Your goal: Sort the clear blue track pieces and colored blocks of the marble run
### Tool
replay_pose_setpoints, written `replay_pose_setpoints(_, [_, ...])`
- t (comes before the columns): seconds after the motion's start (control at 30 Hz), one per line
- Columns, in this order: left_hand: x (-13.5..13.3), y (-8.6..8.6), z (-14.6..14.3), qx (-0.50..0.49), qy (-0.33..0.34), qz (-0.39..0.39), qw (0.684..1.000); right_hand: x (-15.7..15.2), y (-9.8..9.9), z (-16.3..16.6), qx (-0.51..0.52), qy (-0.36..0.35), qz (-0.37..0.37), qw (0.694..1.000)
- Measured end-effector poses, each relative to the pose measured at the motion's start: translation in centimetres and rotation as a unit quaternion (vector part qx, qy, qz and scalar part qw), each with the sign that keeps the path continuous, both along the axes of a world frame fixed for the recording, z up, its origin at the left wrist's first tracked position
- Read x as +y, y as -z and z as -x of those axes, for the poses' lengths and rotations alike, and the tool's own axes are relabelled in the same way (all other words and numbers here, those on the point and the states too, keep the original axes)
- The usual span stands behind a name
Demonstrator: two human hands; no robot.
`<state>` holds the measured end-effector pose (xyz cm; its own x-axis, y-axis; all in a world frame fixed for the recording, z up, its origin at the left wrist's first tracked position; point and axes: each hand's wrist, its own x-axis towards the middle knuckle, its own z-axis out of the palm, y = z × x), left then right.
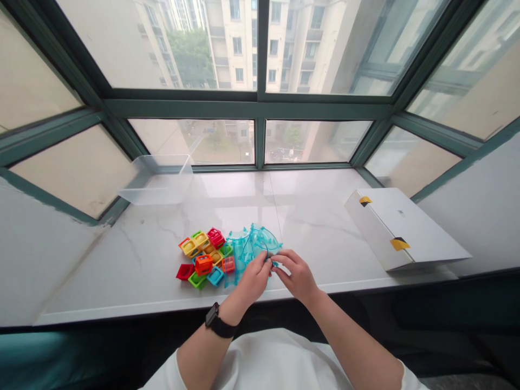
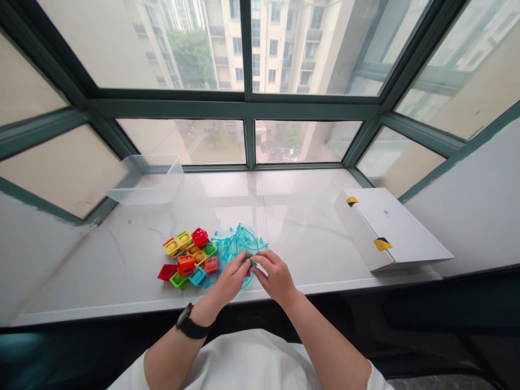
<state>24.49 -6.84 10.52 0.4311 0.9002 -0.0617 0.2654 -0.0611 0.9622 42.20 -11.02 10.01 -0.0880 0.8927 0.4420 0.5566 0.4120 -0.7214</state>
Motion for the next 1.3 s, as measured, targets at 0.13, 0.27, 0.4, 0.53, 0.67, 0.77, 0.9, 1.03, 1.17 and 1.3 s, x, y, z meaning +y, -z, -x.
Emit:
replay_pose_setpoints(0.13, [-0.2, 0.2, -1.0, -0.004, 0.039, 0.003, 0.999, -0.6, 0.5, -1.5, 0.004, 0.022, 0.002, 1.0])
replay_pose_setpoints(0.27, [-0.1, 0.3, -1.0, 0.0, 0.032, 0.007, 0.999, -0.9, 1.8, -4.3, 0.01, 0.075, 0.024, 0.997])
replay_pose_setpoints(0.4, [0.5, 0.5, 0.2, -0.012, 0.022, 0.032, 0.999, 0.1, 4.5, -8.8, 0.0, 0.174, 0.028, 0.984])
replay_pose_setpoints(0.53, [1.0, 0.7, 2.0, -0.02, 0.003, 0.057, 0.998, 1.9, 7.7, -13.4, -0.026, 0.238, 0.06, 0.969])
replay_pose_setpoints(0.67, [1.4, 0.9, 3.5, -0.017, -0.023, 0.053, 0.998, 3.5, 9.9, -15.8, -0.056, 0.26, 0.083, 0.96])
replay_pose_setpoints(0.77, [1.6, 0.8, 4.4, -0.012, -0.04, 0.052, 0.998, 4.1, 10.9, -16.3, -0.075, 0.263, 0.083, 0.958])
replay_pose_setpoints(0.9, [1.9, 0.4, 5.3, -0.021, -0.071, 0.057, 0.996, 4.3, 11.8, -16.4, -0.099, 0.264, 0.087, 0.955])
replay_pose_setpoints(1.03, [2.1, 0.0, 6.0, -0.028, -0.092, 0.064, 0.993, 4.3, 12.2, -16.5, -0.118, 0.266, 0.092, 0.952])
replay_pose_setpoints(1.17, [2.2, -0.2, 6.5, -0.035, -0.103, 0.072, 0.991, 4.2, 12.2, -16.4, -0.127, 0.265, 0.089, 0.952])
replay_pose_setpoints(1.3, [2.2, -0.1, 6.7, -0.043, -0.115, 0.071, 0.99, 4.1, 12.2, -16.4, -0.131, 0.267, 0.082, 0.951])
